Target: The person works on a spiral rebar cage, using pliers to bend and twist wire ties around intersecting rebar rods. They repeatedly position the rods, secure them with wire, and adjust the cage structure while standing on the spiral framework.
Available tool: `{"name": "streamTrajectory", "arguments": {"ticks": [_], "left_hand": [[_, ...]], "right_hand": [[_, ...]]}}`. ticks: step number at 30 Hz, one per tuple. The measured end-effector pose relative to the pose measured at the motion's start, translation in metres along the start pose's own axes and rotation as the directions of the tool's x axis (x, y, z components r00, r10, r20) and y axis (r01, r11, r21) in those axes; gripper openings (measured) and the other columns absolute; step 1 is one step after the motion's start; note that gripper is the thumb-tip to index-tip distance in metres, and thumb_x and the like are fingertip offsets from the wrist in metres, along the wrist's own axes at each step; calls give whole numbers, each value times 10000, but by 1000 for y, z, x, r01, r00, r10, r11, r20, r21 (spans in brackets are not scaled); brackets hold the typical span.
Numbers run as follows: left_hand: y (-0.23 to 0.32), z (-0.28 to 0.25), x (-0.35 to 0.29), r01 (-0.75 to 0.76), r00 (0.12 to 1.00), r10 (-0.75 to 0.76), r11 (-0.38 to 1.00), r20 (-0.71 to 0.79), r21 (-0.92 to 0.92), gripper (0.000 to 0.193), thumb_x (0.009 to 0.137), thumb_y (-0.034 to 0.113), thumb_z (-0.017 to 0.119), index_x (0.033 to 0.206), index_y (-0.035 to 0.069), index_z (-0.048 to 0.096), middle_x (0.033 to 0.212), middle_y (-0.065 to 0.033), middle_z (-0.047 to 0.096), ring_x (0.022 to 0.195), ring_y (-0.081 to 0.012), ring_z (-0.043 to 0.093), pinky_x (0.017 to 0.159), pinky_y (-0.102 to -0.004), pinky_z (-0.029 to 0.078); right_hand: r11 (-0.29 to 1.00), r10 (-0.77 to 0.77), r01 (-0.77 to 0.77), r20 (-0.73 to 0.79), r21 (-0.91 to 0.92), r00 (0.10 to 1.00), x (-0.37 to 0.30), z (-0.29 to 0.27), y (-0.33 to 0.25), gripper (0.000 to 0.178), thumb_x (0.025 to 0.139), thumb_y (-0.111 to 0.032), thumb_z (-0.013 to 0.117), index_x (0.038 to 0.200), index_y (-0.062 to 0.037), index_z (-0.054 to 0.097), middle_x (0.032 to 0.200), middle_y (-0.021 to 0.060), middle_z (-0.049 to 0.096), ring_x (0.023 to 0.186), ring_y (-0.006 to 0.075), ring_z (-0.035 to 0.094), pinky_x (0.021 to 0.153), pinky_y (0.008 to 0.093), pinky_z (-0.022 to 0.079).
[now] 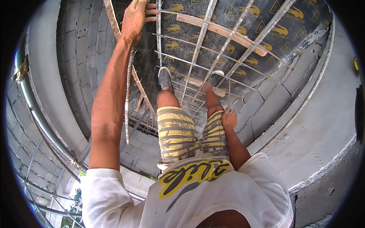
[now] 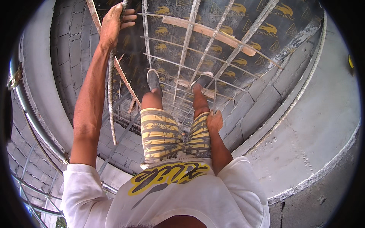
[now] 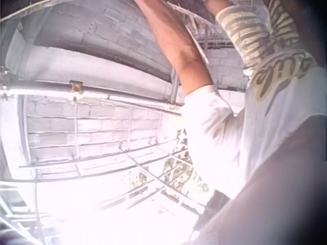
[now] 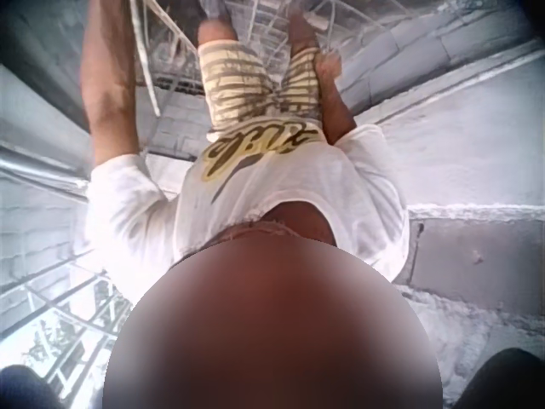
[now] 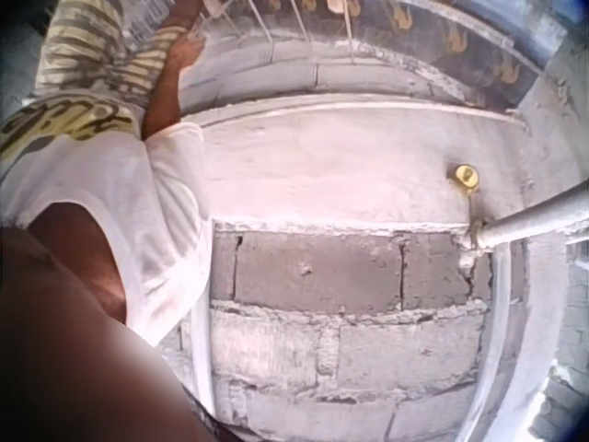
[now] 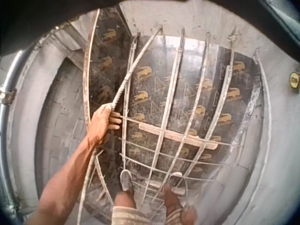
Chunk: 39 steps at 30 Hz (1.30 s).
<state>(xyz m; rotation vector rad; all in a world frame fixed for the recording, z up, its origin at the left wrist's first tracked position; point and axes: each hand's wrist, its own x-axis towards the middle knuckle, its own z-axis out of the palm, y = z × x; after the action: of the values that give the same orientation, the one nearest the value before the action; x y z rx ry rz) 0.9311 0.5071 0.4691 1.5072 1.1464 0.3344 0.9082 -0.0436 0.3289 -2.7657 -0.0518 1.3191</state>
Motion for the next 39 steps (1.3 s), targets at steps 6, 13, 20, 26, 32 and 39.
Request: {"name": "streamTrajectory", "arguments": {"ticks": [6,13,20,26,32,39], "left_hand": [[7,10,-4,-39,996,50,987,-69,156,427,1070,338,490,1330,6,555,1022,-132,699,843,-186,688,726,-310,583],[19,19,-16,-62,990,117,868,-83,493,420,1005,317,605,1297,16,579,945,-108,708,834,-139,681,710,-330,555],[15,19,-20,-180,940,325,731,-103,658,437,919,301,667,1252,38,566,974,-250,714,938,-432,696,807,-485,538],[10,14,-19,-195,933,346,724,-104,662,471,914,338,675,1253,32,562,976,-254,712,941,-455,684,820,-508,534],[17,18,-24,-188,946,315,712,-70,676,483,921,355,670,1271,49,540,1001,-245,706,951,-440,681,827,-499,527],[10,24,-27,-264,793,591,554,-149,790,570,927,386,677,1402,108,525,1332,-247,605,1253,-352,583,1068,-419,441]], "right_hand": [[1000,-9,10,39,-17,999,8,12,5,403,958,-388,566,1040,-1,641,1034,270,683,995,472,651,885,552,498],[1000,13,-11,70,-27,997,7,15,5,398,969,-381,555,1071,-8,652,1085,266,689,1017,470,652,893,547,499],[993,-48,61,124,-103,991,3,24,18,399,980,-396,551,1052,-16,649,993,278,696,986,483,654,867,560,495],[986,-88,100,91,-135,992,7,22,15,396,972,-381,556,1036,2,631,1029,283,689,989,482,652,869,555,499],[992,-95,98,39,-81,995,13,14,1,360,950,-335,584,1059,5,631,1045,275,673,993,477,642,872,549,496],[971,-237,237,-181,-19,954,27,20,-17,306,942,-286,608,991,16,595,1051,265,626,1020,467,590,896,541,459]]}}
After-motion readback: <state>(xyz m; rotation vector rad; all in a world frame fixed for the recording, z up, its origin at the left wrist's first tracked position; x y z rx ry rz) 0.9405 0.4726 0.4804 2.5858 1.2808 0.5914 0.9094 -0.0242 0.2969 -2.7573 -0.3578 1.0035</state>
